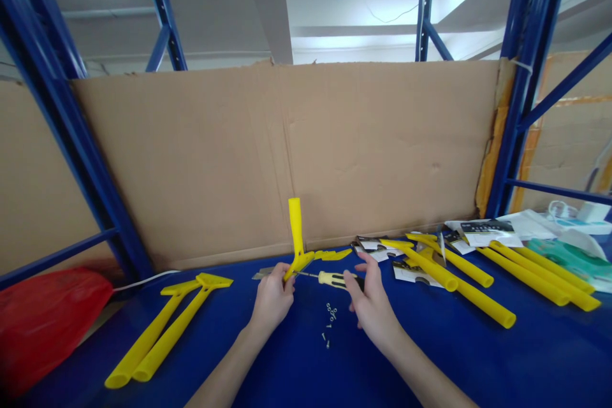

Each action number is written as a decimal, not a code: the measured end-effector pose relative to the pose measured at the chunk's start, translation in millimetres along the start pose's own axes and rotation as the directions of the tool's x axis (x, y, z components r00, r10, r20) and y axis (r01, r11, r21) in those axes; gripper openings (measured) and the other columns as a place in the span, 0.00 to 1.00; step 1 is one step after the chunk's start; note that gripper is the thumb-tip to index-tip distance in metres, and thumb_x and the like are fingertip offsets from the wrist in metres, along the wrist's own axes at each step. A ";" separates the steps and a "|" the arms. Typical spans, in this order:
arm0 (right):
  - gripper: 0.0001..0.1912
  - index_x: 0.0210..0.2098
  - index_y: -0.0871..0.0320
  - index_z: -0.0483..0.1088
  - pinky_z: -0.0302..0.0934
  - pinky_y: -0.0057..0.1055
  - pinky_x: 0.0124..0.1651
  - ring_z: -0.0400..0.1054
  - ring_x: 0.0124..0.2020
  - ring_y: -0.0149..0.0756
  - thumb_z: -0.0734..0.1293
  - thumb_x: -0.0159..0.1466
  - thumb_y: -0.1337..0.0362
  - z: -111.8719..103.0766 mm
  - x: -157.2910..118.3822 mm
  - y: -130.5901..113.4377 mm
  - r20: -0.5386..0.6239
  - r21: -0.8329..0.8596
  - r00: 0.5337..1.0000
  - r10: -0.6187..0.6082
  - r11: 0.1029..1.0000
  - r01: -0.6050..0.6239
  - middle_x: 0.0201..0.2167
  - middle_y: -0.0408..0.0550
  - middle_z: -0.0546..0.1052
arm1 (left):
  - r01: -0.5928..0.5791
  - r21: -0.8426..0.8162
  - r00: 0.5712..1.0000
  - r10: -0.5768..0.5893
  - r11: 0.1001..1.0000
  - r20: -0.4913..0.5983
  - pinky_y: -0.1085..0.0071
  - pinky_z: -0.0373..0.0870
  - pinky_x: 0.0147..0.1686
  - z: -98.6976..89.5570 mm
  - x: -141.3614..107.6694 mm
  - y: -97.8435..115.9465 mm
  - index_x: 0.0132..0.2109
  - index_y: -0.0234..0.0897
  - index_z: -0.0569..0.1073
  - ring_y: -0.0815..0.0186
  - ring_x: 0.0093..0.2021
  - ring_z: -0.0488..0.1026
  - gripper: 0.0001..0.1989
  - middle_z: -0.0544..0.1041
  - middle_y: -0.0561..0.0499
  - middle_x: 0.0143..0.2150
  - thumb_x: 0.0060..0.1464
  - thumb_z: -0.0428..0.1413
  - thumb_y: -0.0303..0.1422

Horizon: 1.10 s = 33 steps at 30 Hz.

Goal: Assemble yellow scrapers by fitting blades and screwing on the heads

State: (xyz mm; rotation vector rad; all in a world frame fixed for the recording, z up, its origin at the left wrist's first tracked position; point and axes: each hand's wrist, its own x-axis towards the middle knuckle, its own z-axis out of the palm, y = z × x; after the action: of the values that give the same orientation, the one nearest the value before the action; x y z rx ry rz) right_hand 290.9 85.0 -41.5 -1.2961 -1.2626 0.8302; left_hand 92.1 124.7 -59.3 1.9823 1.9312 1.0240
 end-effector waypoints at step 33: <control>0.23 0.44 0.55 0.64 0.55 0.25 0.16 0.61 0.17 0.29 0.59 0.56 0.48 -2.3 5.1 2.6 0.069 -0.056 0.997 -0.036 0.998 0.040 0.24 0.42 0.69 | -0.033 0.064 0.999 0.031 0.997 0.034 0.72 0.59 0.31 -1.5 -2.8 2.8 0.40 0.38 0.67 0.63 0.31 0.74 0.07 0.77 0.50 0.30 0.55 0.49 0.24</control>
State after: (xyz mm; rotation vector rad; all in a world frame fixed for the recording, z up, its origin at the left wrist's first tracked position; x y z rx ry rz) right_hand 294.6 89.8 -42.6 -1.2948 -1.3697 0.8220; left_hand 93.7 121.2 -57.6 2.0580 1.9454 0.9418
